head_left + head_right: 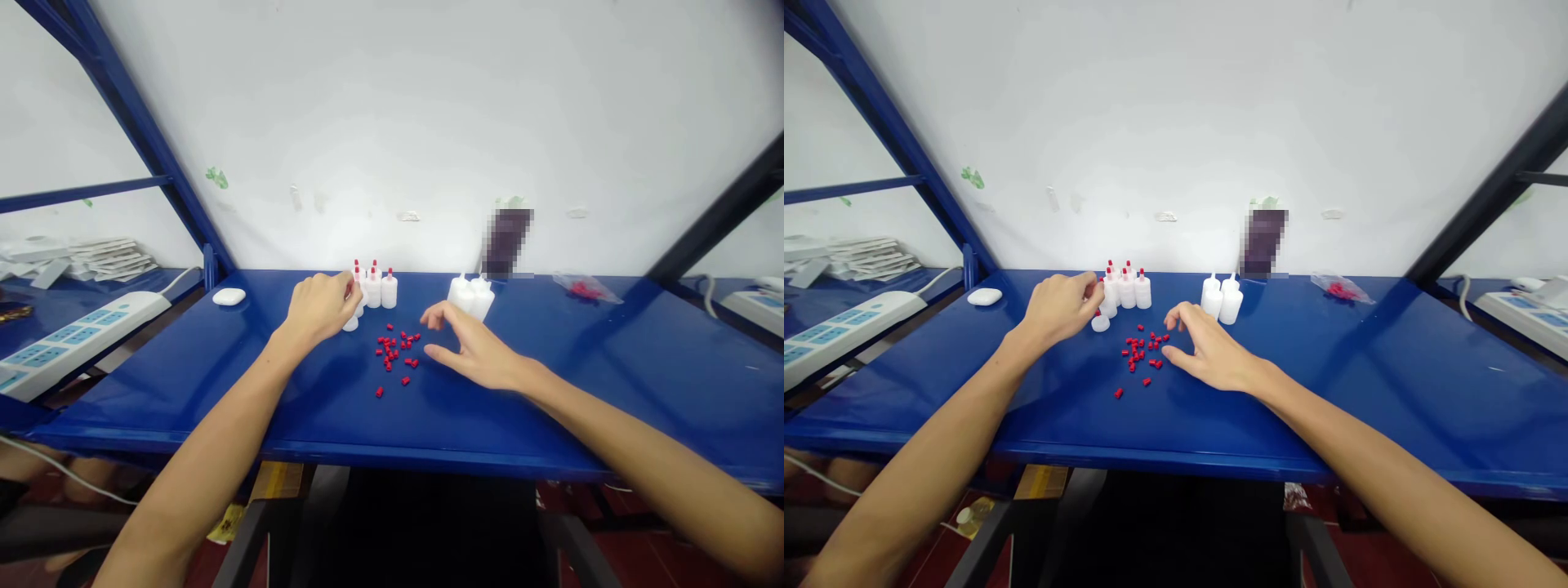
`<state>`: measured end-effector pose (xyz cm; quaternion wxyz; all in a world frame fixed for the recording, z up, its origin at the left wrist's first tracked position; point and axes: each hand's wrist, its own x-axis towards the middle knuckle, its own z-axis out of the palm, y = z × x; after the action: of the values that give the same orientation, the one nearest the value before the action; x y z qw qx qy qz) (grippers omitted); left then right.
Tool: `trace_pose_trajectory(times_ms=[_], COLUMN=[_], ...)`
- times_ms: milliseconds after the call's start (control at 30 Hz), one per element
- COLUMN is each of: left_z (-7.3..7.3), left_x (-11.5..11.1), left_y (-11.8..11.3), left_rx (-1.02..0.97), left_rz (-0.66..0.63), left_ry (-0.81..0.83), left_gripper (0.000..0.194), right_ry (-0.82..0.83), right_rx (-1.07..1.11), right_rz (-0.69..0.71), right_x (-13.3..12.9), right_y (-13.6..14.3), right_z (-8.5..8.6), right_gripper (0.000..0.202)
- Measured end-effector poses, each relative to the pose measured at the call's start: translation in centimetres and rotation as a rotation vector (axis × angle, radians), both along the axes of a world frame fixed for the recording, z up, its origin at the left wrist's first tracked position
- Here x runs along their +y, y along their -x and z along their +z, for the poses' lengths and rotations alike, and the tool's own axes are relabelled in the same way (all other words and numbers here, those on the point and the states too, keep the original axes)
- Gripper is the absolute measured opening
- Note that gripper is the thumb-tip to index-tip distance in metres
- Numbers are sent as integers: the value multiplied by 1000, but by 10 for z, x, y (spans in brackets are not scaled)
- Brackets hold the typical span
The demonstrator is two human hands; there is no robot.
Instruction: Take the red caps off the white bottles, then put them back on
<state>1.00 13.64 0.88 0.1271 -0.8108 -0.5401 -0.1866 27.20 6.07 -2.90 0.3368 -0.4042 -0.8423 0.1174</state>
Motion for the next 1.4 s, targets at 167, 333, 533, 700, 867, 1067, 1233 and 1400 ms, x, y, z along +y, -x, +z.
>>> trace_pose_trajectory(times_ms=[167, 333, 533, 700, 867, 1067, 1233, 1400], left_z=[-25, -49, -51, -50, -48, -46, -48, -52], left_x=[-13, -24, -23, -23, -22, -21, -27, -30], left_y=[-24, -47, -48, -46, -46, -47, -55, -63], left_rx=[-366, -416, -355, -333, -290, -271, -323, -447], left_rz=[-531, -708, -776, -908, -919, -905, -1002, -1059], left_ry=[-165, 52, 182, 268, 283, 251, 351, 419], left_gripper=[31, 24, 28, 31, 32, 36, 39, 41], right_ry=[263, 451, 527, 622, 597, 630, 651, 672], right_rx=[244, 516, 532, 568, 623, 670, 695, 710], right_rz=[81, 203, 242, 285, 262, 298, 276, 227], right_x=[0, 3, 2, 4, 5, 4, 5, 7], right_y=[10, 14, 13, 10, 11, 14, 16, 17], right_z=[-6, -10, -7, -8, -9, -9, -9, -11], right_gripper=[31, 48, 31, 29, 27, 26, 43, 53])
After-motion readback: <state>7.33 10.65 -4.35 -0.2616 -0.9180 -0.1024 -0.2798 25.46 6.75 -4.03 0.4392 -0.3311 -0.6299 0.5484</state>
